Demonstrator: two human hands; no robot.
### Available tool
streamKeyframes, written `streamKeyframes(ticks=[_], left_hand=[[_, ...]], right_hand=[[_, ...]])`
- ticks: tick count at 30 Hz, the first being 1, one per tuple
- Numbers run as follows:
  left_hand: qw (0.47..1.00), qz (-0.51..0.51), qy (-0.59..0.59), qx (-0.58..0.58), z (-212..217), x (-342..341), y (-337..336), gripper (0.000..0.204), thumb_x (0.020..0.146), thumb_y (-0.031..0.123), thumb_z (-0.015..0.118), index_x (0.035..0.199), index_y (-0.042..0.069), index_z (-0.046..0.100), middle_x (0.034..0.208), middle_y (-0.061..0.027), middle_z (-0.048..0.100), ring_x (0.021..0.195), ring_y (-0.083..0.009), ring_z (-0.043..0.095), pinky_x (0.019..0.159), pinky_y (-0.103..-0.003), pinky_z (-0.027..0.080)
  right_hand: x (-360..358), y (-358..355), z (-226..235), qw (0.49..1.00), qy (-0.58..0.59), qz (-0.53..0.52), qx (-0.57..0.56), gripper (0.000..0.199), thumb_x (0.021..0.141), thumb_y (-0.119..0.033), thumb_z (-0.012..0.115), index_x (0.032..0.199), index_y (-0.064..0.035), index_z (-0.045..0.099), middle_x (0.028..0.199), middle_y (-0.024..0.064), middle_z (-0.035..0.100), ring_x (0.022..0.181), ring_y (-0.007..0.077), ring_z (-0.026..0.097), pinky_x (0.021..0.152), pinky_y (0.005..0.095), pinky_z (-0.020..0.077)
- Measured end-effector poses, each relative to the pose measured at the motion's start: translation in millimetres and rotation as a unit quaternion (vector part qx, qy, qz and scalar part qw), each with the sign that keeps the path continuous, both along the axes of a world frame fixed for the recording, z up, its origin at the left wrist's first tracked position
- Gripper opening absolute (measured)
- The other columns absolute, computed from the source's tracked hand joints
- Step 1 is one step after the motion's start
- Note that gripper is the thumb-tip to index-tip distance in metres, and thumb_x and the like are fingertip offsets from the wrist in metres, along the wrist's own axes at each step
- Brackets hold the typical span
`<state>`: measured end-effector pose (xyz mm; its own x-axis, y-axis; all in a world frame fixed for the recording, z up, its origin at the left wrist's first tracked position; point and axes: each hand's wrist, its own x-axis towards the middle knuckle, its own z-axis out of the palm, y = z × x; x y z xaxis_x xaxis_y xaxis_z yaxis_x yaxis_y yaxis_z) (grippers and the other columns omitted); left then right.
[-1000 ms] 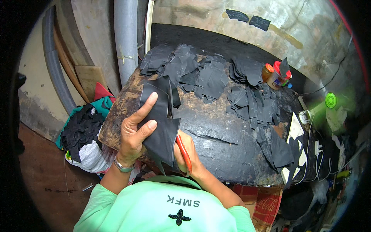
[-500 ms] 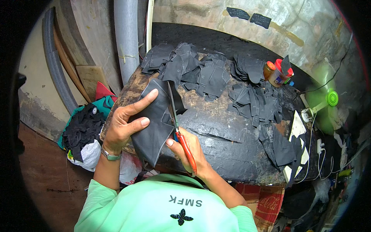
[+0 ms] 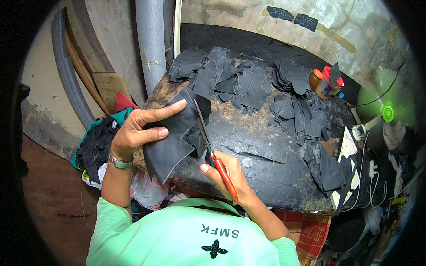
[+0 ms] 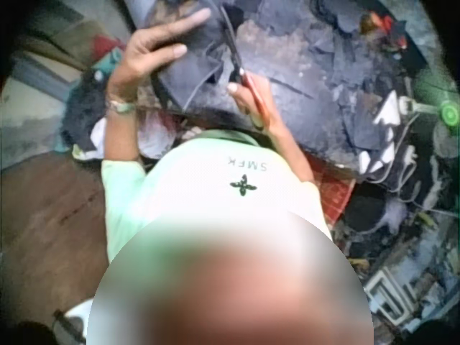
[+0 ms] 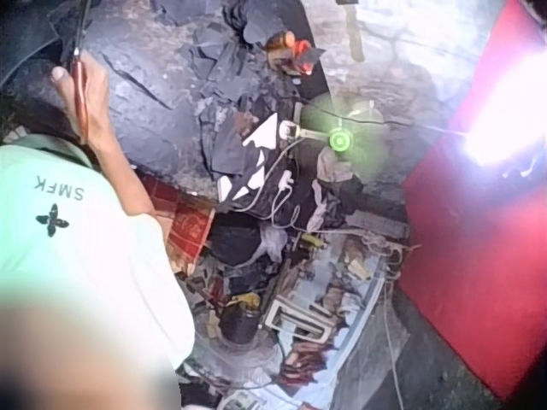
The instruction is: The person sits at a low workbench and repeatedly cuts black rubber sheets into small shapes using scissors. They pick up sheets, cut along marked lines, and place the cut pieces into a pile on the table.
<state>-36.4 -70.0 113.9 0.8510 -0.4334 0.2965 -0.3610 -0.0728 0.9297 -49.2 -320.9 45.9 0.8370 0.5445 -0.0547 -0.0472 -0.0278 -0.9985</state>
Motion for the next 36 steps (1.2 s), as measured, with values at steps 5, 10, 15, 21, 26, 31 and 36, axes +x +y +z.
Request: streamKeyframes(ticks=[5, 10, 15, 21, 26, 31, 36], left_hand=[[1.000, -0.011, 0.021, -0.004, 3, 2, 3, 0.050, 0.085, 0.002, 0.060, 0.133, -0.007, 0.049, 0.139, -0.0134, 0.052, 0.130, -0.0179, 0.046, 0.111, -0.030, 0.029], [0.999, -0.030, 0.036, -0.018, 2, 5, 7, 0.050, 0.085, 0.001, 0.058, 0.133, -0.007, 0.049, 0.139, -0.0138, 0.052, 0.129, -0.0177, 0.047, 0.111, -0.030, 0.030], [0.996, -0.045, 0.075, -0.026, 4, 2, 5, 0.050, 0.086, 0.000, 0.058, 0.135, -0.006, 0.047, 0.140, -0.0138, 0.050, 0.130, -0.0180, 0.046, 0.111, -0.029, 0.029], [0.997, -0.060, 0.045, 0.017, 5, -4, -3, 0.052, 0.081, -0.001, 0.061, 0.131, -0.010, 0.050, 0.138, -0.0191, 0.051, 0.131, -0.0223, 0.046, 0.111, -0.031, 0.029], [0.995, -0.091, 0.034, 0.037, 5, -4, 1, 0.052, 0.087, 0.000, 0.059, 0.137, -0.005, 0.045, 0.144, -0.0163, 0.045, 0.134, -0.0211, 0.041, 0.113, -0.033, 0.028], [0.995, -0.076, 0.059, 0.027, 5, -5, 0, 0.053, 0.085, 0.000, 0.060, 0.135, -0.007, 0.046, 0.141, -0.0171, 0.048, 0.133, -0.0211, 0.043, 0.112, -0.032, 0.028], [0.995, -0.082, 0.042, 0.028, 1, -1, 2, 0.052, 0.087, 0.002, 0.060, 0.136, -0.007, 0.045, 0.143, -0.0155, 0.046, 0.134, -0.0202, 0.042, 0.112, -0.031, 0.028]], right_hand=[[0, -1, -5, 0.999, -0.036, -0.017, -0.004, 0.032, 0.086, -0.025, 0.066, 0.069, -0.0080, 0.046, 0.061, -0.0053, 0.037, 0.060, 0.0061, 0.034, 0.053, 0.0257, 0.0293], [1, -3, -12, 0.997, -0.070, -0.015, 0.001, 0.031, 0.086, -0.027, 0.064, 0.068, -0.0055, 0.051, 0.052, -0.0014, 0.045, 0.040, 0.0072, 0.041, 0.037, 0.0228, 0.0329], [-1, -2, -12, 0.998, -0.053, -0.027, -0.035, 0.034, 0.086, -0.024, 0.067, 0.066, -0.0047, 0.047, 0.056, -0.0031, 0.037, 0.056, 0.0068, 0.033, 0.050, 0.0275, 0.0286], [10, 2, 2, 0.983, -0.154, -0.044, -0.089, 0.040, 0.089, -0.032, 0.066, 0.076, -0.0009, 0.045, 0.057, 0.0094, 0.042, 0.055, 0.0160, 0.040, 0.053, 0.0347, 0.0380], [12, 3, 6, 0.976, -0.190, -0.037, -0.101, 0.038, 0.089, -0.032, 0.066, 0.080, -0.0007, 0.046, 0.061, 0.0118, 0.048, 0.055, 0.0215, 0.042, 0.054, 0.0370, 0.0399], [8, 4, 2, 0.988, -0.113, -0.036, -0.102, 0.037, 0.087, -0.027, 0.068, 0.073, -0.0011, 0.046, 0.055, 0.0088, 0.045, 0.052, 0.0148, 0.040, 0.051, 0.0340, 0.0370], [4, 2, -4, 0.990, -0.120, -0.047, -0.055, 0.033, 0.085, -0.019, 0.067, 0.066, -0.0004, 0.047, 0.052, 0.0040, 0.038, 0.053, 0.0081, 0.035, 0.047, 0.0306, 0.0318]])
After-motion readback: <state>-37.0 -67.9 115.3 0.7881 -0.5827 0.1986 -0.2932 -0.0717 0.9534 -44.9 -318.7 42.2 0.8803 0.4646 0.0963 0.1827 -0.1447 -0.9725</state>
